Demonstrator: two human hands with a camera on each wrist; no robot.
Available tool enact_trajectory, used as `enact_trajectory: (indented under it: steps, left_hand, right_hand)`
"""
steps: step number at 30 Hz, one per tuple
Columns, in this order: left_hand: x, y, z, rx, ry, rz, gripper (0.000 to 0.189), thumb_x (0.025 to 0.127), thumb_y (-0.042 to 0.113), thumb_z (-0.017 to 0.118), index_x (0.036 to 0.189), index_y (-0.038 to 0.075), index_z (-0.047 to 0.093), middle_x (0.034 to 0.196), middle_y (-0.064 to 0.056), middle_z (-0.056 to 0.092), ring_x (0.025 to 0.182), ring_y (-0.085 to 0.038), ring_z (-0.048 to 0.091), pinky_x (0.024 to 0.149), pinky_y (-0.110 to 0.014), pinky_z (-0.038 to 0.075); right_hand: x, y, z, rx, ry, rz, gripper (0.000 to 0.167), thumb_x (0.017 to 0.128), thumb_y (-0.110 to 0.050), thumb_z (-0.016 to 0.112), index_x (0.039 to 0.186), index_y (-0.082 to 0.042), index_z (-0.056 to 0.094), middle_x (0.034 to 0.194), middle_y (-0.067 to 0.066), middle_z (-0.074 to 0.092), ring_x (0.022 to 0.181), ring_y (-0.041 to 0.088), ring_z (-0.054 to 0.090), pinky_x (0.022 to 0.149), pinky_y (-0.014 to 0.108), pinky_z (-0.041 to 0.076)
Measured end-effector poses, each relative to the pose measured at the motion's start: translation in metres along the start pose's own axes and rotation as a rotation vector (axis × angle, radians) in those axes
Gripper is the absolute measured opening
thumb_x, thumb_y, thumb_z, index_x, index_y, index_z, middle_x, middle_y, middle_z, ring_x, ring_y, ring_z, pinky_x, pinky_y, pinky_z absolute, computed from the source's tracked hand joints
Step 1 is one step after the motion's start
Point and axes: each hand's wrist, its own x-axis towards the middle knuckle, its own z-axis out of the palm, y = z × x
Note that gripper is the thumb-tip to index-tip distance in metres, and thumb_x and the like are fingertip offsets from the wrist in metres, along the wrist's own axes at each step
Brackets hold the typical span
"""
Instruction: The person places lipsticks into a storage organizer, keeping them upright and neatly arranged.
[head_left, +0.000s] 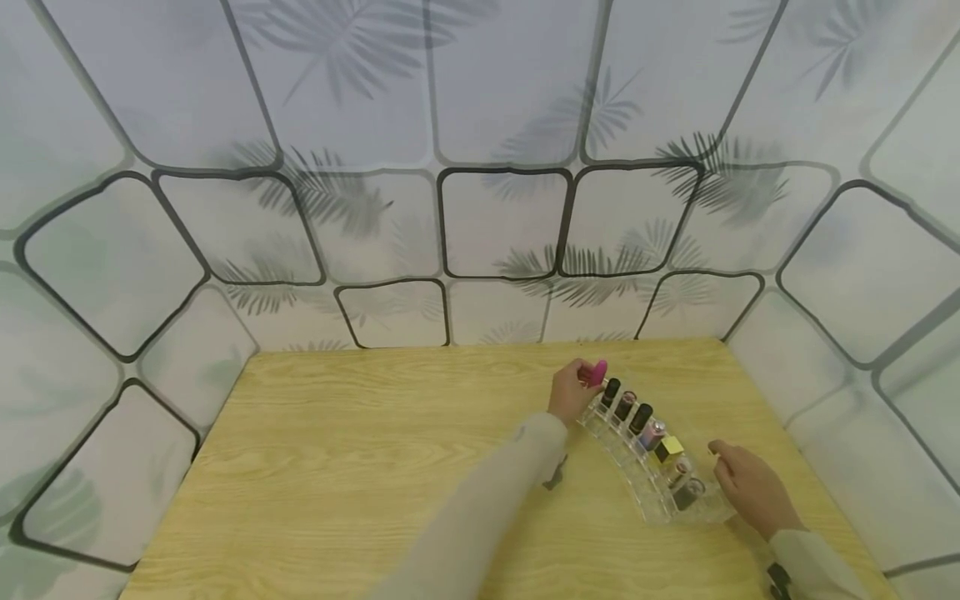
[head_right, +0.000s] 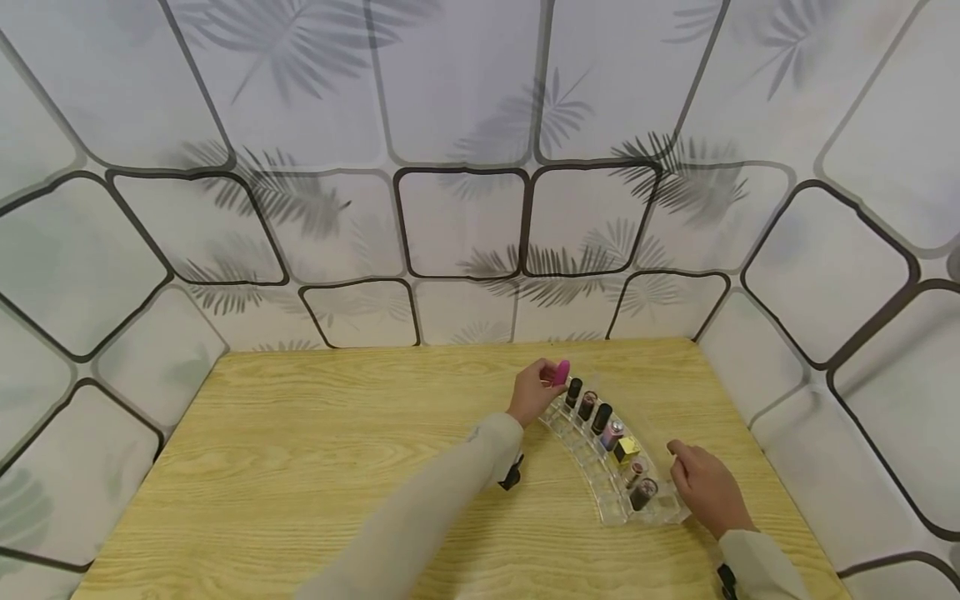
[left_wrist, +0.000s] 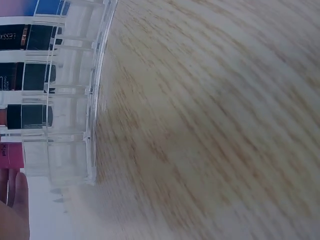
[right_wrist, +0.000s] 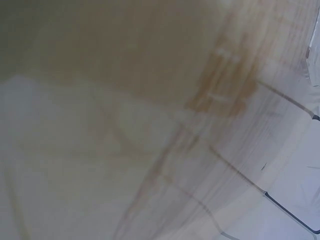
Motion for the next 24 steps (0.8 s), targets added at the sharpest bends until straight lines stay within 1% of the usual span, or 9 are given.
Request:
enact_trajectory:
  steps: [4, 7, 11, 14, 17, 21, 24]
  left_hand:
    - [0.0, -0.0004, 0.0015, 0.061, 0.028, 0.012, 0.023, 0.076, 0.008, 0.075, 0.095, 0.004, 0.064, 0.089, -0.008, 0.069, 0.084, -0.02, 0.064, 0.073, -0.017, 0.047]
    - [0.0008, -0.0015, 0.0032, 0.09, 0.04, -0.002, 0.022, 0.076, 0.01, 0.076, 0.095, 0.006, 0.064, 0.088, -0.006, 0.069, 0.084, -0.019, 0.064, 0.072, -0.017, 0.047]
    - [0.0017, -0.0012, 0.0046, 0.093, 0.043, -0.038, 0.022, 0.077, 0.011, 0.076, 0.096, 0.007, 0.065, 0.091, -0.006, 0.069, 0.087, -0.02, 0.065, 0.074, -0.019, 0.048]
    - [0.0017, -0.0002, 0.0046, 0.083, 0.046, -0.051, 0.023, 0.076, 0.01, 0.076, 0.096, 0.007, 0.065, 0.091, -0.006, 0.069, 0.089, -0.023, 0.065, 0.074, -0.02, 0.048]
    - [0.0015, 0.0, 0.005, 0.089, 0.058, -0.045, 0.022, 0.075, 0.009, 0.077, 0.094, 0.008, 0.065, 0.09, -0.006, 0.069, 0.087, -0.021, 0.065, 0.073, -0.019, 0.048]
    - [0.0009, -0.0014, 0.0065, 0.123, 0.077, -0.023, 0.021, 0.075, 0.011, 0.077, 0.092, 0.009, 0.066, 0.089, -0.005, 0.069, 0.084, -0.016, 0.063, 0.072, -0.018, 0.048]
    - [-0.0012, -0.0016, 0.0064, 0.148, 0.075, -0.03, 0.02, 0.075, 0.011, 0.077, 0.092, 0.009, 0.066, 0.089, -0.004, 0.068, 0.082, -0.013, 0.061, 0.072, -0.018, 0.047]
  right_hand:
    - [0.0002, -0.0014, -0.0009, 0.002, 0.0, -0.004, 0.02, 0.084, 0.001, 0.05, 0.1, 0.001, 0.061, 0.086, 0.013, 0.068, 0.07, 0.025, 0.061, 0.062, 0.044, 0.049]
    - [0.0005, -0.0022, -0.0015, 0.003, -0.004, 0.0, 0.02, 0.084, 0.001, 0.049, 0.101, 0.002, 0.061, 0.086, 0.014, 0.068, 0.07, 0.026, 0.061, 0.063, 0.044, 0.05]
    - [0.0007, -0.0032, -0.0024, 0.004, -0.01, 0.003, 0.02, 0.084, 0.001, 0.05, 0.101, 0.002, 0.061, 0.087, 0.014, 0.068, 0.071, 0.026, 0.062, 0.064, 0.045, 0.05]
    - [0.0008, -0.0038, -0.0027, 0.007, -0.012, 0.001, 0.02, 0.084, 0.001, 0.051, 0.101, 0.002, 0.062, 0.086, 0.013, 0.068, 0.07, 0.024, 0.061, 0.063, 0.044, 0.05]
    - [0.0009, -0.0031, -0.0017, 0.003, 0.0, -0.003, 0.02, 0.083, 0.001, 0.052, 0.1, 0.001, 0.062, 0.085, 0.012, 0.068, 0.067, 0.022, 0.06, 0.06, 0.041, 0.049]
    - [0.0003, -0.0009, 0.0005, -0.005, 0.013, -0.002, 0.02, 0.082, 0.0, 0.052, 0.1, 0.0, 0.062, 0.083, 0.011, 0.067, 0.065, 0.019, 0.058, 0.058, 0.038, 0.047]
    - [0.0004, 0.0007, 0.0008, -0.024, 0.026, -0.018, 0.02, 0.081, -0.001, 0.053, 0.098, -0.001, 0.062, 0.08, 0.01, 0.067, 0.063, 0.019, 0.057, 0.056, 0.037, 0.047]
